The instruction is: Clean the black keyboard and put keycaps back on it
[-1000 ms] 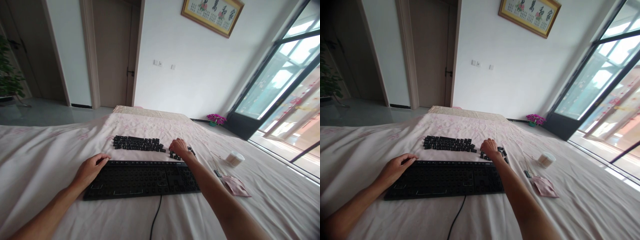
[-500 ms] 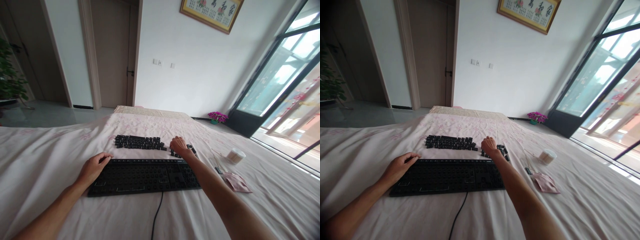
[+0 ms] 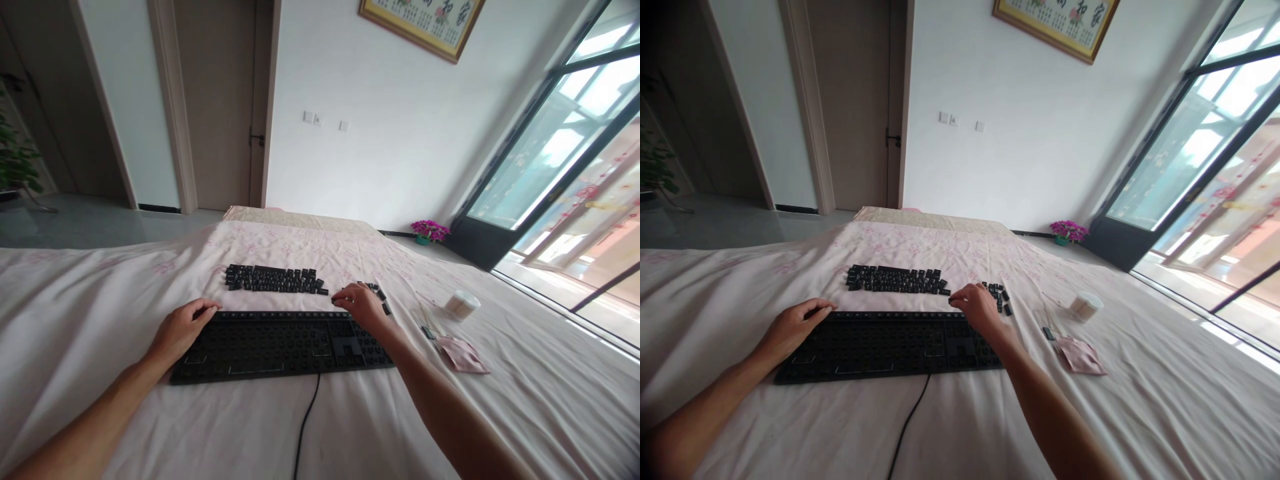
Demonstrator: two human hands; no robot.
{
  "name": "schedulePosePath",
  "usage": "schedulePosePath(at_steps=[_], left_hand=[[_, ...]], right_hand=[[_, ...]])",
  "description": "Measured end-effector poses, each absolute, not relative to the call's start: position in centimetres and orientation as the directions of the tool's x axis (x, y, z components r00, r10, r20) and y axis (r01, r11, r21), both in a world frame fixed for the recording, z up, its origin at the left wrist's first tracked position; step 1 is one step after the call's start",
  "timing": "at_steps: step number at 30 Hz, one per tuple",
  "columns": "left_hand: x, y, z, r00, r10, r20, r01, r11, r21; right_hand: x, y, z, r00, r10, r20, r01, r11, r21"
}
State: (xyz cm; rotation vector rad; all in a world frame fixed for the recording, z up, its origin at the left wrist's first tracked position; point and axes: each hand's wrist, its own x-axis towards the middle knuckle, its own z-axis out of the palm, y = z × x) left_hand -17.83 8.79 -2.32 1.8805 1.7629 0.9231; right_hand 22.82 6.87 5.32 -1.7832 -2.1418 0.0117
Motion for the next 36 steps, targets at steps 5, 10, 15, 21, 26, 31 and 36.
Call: schedulePosePath(at_steps=[5, 10, 15, 21, 26, 31, 36], left_hand=[[-17.8, 8.7, -2.4, -0.022, 0.98, 0.198, 0.719, -0.122, 0.684], [-17.7, 8.6, -2.3, -0.028, 0.981, 0.189, 0.716, -0.113, 0.688], [-17.7, 8.6, -2.2, -0.03, 0.98, 0.198, 0.716, -0.117, 0.688], [-17.8, 8.6, -2.2, -0.022, 0.981, 0.193, 0.715, -0.119, 0.689], [-17.7, 8.7, -2.3, -0.03, 0.981, 0.193, 0.718, -0.113, 0.687], [-17.7, 8.7, -2.3, -0.029, 0.983, 0.182, 0.72, -0.106, 0.686], [-17.7, 8.7, -2.4, -0.027, 0.983, 0.183, 0.719, -0.109, 0.687]], right_hand=[[22.0, 3.2, 3.9, -0.191, 0.933, 0.305, 0.929, 0.272, -0.251], [21.8, 2.1, 3.5, -0.207, 0.923, 0.323, 0.951, 0.267, -0.154], [21.7, 2.0, 3.0, -0.218, 0.919, 0.328, 0.954, 0.271, -0.127], [21.3, 2.2, 2.5, -0.24, 0.91, 0.337, 0.959, 0.277, -0.067], [21.1, 2.4, 2.5, -0.264, 0.903, 0.338, 0.956, 0.291, -0.031], [21.0, 2.3, 2.6, -0.285, 0.9, 0.33, 0.952, 0.305, -0.009], [21.0, 2.2, 2.7, -0.307, 0.894, 0.327, 0.948, 0.319, 0.019]])
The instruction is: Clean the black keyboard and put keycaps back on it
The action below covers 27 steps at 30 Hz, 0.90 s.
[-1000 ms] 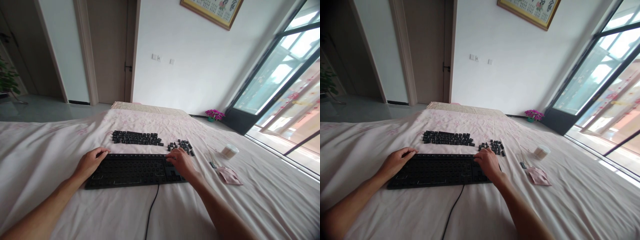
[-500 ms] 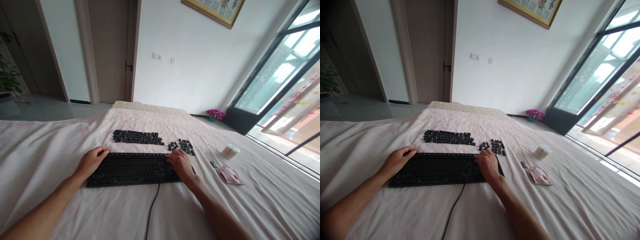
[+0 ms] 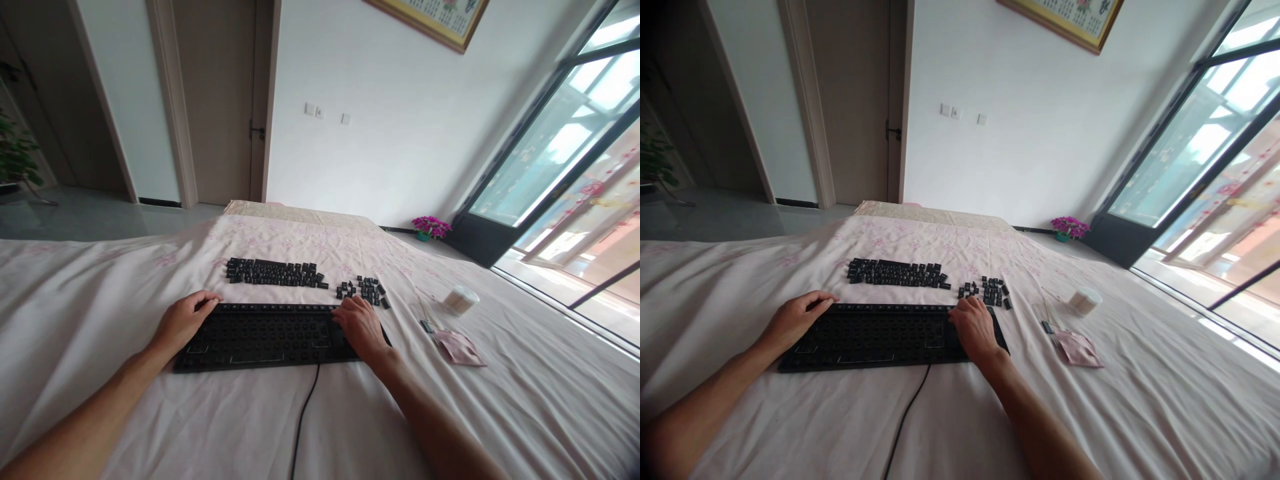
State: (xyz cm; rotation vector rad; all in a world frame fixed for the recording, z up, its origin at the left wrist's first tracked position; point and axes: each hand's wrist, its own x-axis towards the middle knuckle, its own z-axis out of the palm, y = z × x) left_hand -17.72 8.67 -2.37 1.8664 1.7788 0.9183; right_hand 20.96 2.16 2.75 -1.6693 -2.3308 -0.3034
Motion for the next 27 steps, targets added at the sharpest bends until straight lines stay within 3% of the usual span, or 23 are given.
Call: schedulePosePath(at_steps=[9, 27], left_hand=[[-18.0, 8.9, -2.6, -0.014, 0.983, 0.183, 0.72, -0.117, 0.684], [-17.8, 8.7, -2.5, -0.023, 0.981, 0.194, 0.739, -0.114, 0.664]], right_hand=[[21.0, 2.2, 2.9, -0.346, 0.887, 0.307, 0.937, 0.344, 0.062], [18.7, 0.9, 2.7, -0.445, 0.879, 0.171, 0.86, 0.366, 0.356]])
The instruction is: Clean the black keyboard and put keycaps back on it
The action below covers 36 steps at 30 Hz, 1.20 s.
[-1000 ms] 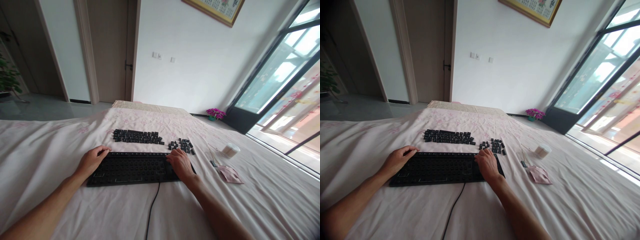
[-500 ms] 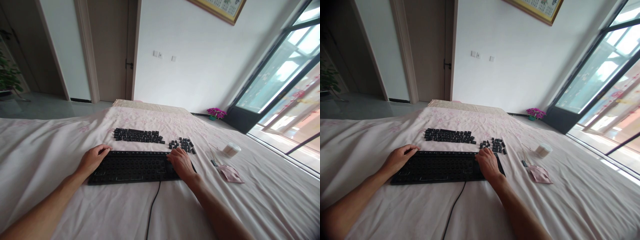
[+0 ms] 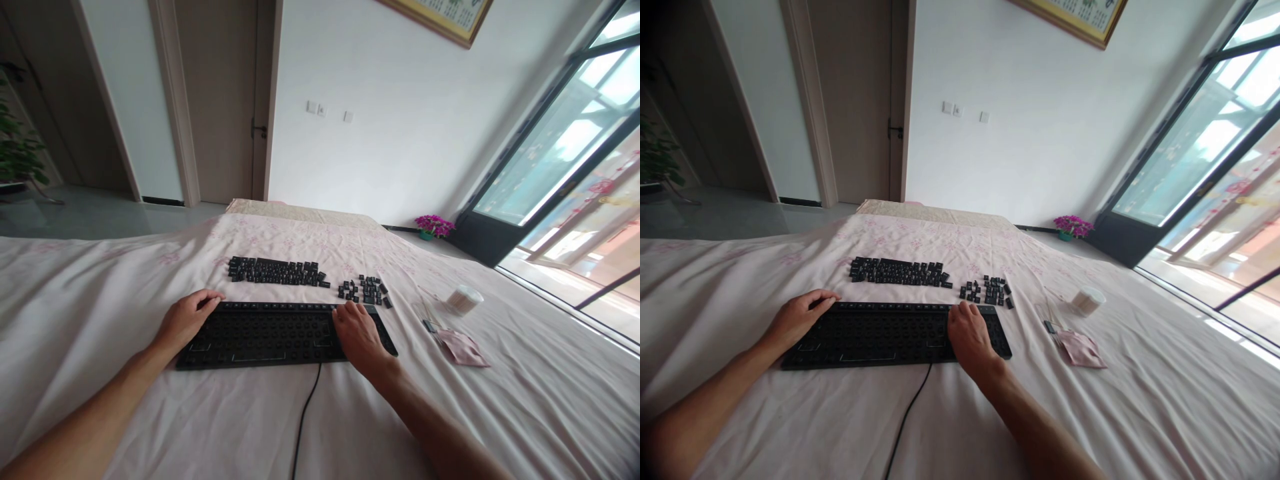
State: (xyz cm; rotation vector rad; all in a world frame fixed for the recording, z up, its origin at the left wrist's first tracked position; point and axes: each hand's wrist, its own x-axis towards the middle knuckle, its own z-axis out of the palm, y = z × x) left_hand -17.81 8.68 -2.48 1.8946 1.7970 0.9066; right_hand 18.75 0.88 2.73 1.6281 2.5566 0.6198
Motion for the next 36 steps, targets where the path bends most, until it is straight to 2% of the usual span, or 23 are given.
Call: schedulePosePath(at_steps=[6, 11, 13, 15, 17, 18, 36], left_hand=[[-17.9, 8.8, -2.6, -0.024, 0.982, 0.189, 0.735, -0.11, 0.669], [-17.9, 8.9, -2.7, -0.017, 0.984, 0.176, 0.733, -0.107, 0.671], [-17.8, 8.8, -2.6, -0.019, 0.986, 0.167, 0.734, -0.1, 0.671], [-17.8, 8.8, -2.6, -0.021, 0.986, 0.163, 0.733, -0.096, 0.673], [-17.8, 8.9, -2.6, -0.023, 0.987, 0.161, 0.731, -0.094, 0.676], [-17.8, 8.9, -2.7, -0.022, 0.987, 0.162, 0.73, -0.095, 0.677], [-17.7, 8.7, -2.2, -0.011, 0.986, 0.165, 0.725, -0.105, 0.681]], right_hand=[[18.8, 0.5, 3.1, -0.421, 0.896, 0.137, 0.882, 0.37, 0.293], [21.5, 2.3, 4.8, -0.379, 0.917, 0.121, 0.925, 0.372, 0.08], [23.2, 4.2, 5.3, -0.279, 0.945, 0.168, 0.957, 0.288, -0.03], [24.9, 6.5, 5.4, -0.117, 0.97, 0.214, 0.988, 0.136, -0.078], [26.2, 8.7, 5.3, -0.004, 0.974, 0.228, 0.998, 0.017, -0.056], [26.7, 9.7, 5.2, 0.004, 0.974, 0.228, 0.999, 0.007, -0.048], [27.1, 15.5, 3.9, -0.092, 0.988, 0.123, 0.989, 0.076, 0.128]])
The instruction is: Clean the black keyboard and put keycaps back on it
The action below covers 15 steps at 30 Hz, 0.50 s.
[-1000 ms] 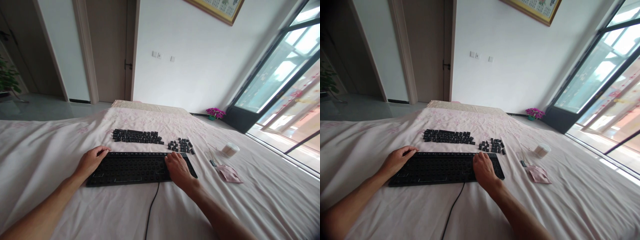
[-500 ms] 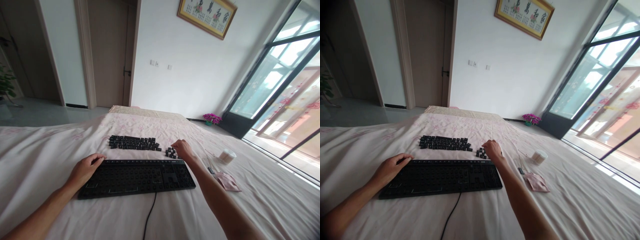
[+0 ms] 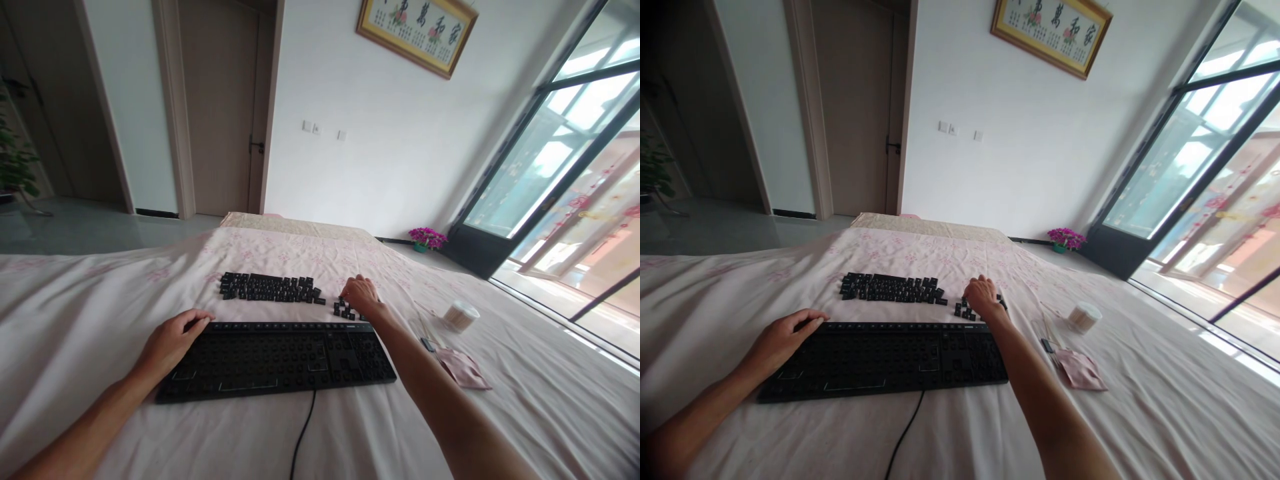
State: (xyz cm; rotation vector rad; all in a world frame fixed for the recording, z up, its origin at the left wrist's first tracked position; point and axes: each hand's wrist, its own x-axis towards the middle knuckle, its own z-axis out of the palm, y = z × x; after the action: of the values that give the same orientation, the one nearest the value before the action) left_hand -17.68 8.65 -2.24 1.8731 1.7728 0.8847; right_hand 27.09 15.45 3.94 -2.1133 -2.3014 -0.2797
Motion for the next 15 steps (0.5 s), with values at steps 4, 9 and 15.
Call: schedulePosePath(at_steps=[4, 9, 15], left_hand=[[-17.7, 8.6, -2.2, -0.007, 0.984, 0.176, 0.719, -0.118, 0.685], [-17.7, 8.7, -2.3, -0.015, 0.984, 0.177, 0.715, -0.113, 0.69], [-17.7, 8.8, -2.4, -0.012, 0.981, 0.192, 0.713, -0.127, 0.69]], right_hand=[[26.8, 16.0, 4.0, -0.092, 0.989, 0.113, 0.986, 0.075, 0.151], [26.8, 16.6, 4.2, -0.09, 0.992, 0.084, 0.985, 0.076, 0.156], [26.9, 16.7, 4.1, -0.075, 0.995, 0.067, 0.987, 0.065, 0.146]])
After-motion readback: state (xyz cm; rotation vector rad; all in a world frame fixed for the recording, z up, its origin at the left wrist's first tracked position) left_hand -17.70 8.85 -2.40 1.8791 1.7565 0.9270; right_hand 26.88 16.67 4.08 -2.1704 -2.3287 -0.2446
